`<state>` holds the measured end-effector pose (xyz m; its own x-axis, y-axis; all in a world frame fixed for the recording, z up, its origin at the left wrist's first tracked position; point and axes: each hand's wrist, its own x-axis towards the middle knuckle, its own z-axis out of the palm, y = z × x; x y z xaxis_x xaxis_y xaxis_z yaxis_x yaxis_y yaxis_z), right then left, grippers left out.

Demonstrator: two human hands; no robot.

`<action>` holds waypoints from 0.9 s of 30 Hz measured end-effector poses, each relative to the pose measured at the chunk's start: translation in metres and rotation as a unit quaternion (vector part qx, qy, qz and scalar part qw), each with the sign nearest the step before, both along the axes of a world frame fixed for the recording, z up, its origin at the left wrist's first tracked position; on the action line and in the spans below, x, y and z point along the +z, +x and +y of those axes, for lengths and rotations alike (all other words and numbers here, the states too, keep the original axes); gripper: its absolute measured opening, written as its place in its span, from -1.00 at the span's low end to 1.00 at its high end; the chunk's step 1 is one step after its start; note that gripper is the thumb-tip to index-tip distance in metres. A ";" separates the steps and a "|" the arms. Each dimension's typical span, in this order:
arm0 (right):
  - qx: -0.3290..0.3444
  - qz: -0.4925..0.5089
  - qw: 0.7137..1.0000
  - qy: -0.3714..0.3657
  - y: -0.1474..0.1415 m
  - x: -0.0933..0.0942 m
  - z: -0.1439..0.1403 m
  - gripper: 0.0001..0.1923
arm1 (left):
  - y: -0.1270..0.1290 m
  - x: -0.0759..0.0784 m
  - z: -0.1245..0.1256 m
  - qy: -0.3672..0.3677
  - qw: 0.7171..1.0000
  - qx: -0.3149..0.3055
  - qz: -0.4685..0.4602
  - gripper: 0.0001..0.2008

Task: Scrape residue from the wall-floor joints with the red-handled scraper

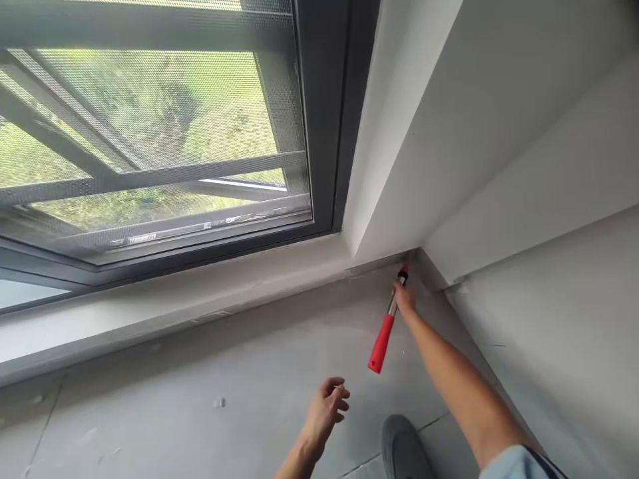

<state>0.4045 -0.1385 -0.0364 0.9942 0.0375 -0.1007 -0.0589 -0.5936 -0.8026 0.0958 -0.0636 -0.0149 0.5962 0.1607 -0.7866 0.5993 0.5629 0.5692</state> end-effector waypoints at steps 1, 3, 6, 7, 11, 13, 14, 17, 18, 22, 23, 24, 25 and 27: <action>0.002 0.001 1.000 -0.004 -0.008 -0.004 0.009 -0.82 | -0.002 -0.003 -0.001 -0.001 1.000 0.002 -0.002 -0.71; 0.017 0.005 1.000 -0.008 -0.041 -0.016 0.032 -0.84 | -0.007 -0.011 -0.002 0.001 1.000 0.010 0.014 -0.76; 0.070 0.008 0.998 0.005 -0.099 -0.037 0.060 -0.83 | -0.018 -0.023 -0.001 0.014 0.996 0.009 0.090 -0.76; 0.087 0.008 0.996 0.012 -0.110 -0.041 0.064 -0.82 | -0.021 -0.025 0.001 0.016 0.995 -0.011 0.102 -0.74; 0.061 0.020 0.998 0.030 -0.089 -0.034 0.054 -0.81 | -0.027 -0.016 0.006 -0.018 0.994 -0.102 0.027 -0.66; 0.020 0.019 0.999 0.025 -0.049 -0.021 0.038 -0.83 | -0.026 -0.007 0.007 -0.034 0.994 -0.099 -0.023 -0.64; 0.005 0.015 1.000 0.023 -0.030 -0.015 0.031 -0.83 | -0.025 -0.004 0.007 -0.032 0.994 -0.093 -0.042 -0.62; -0.007 0.008 1.000 0.022 -0.003 -0.005 0.025 -0.83 | -0.028 -0.005 0.012 0.004 0.998 -0.065 -0.015 -0.63; -0.002 0.009 1.000 0.023 -0.009 -0.006 0.029 -0.84 | -0.031 -0.009 0.018 0.017 0.999 -0.047 0.020 -0.64; 0.051 0.031 0.998 0.038 -0.093 -0.027 0.064 -0.86 | -0.049 -0.029 0.059 0.079 0.989 0.069 0.105 -0.68; 0.072 0.038 0.995 0.056 -0.115 -0.033 0.074 -0.84 | -0.053 -0.032 0.071 0.100 0.985 0.094 0.108 -0.68; 0.087 0.046 0.992 0.081 -0.131 -0.037 0.081 -0.83 | -0.056 -0.033 0.082 0.119 0.981 0.111 0.106 -0.68; 0.091 0.055 0.989 0.105 -0.140 -0.039 0.086 -0.82 | -0.057 -0.033 0.092 0.132 0.978 0.123 0.104 -0.68; 0.064 0.069 0.986 0.136 -0.129 -0.035 0.084 -0.81 | -0.058 -0.029 0.103 0.138 0.977 0.131 0.097 -0.67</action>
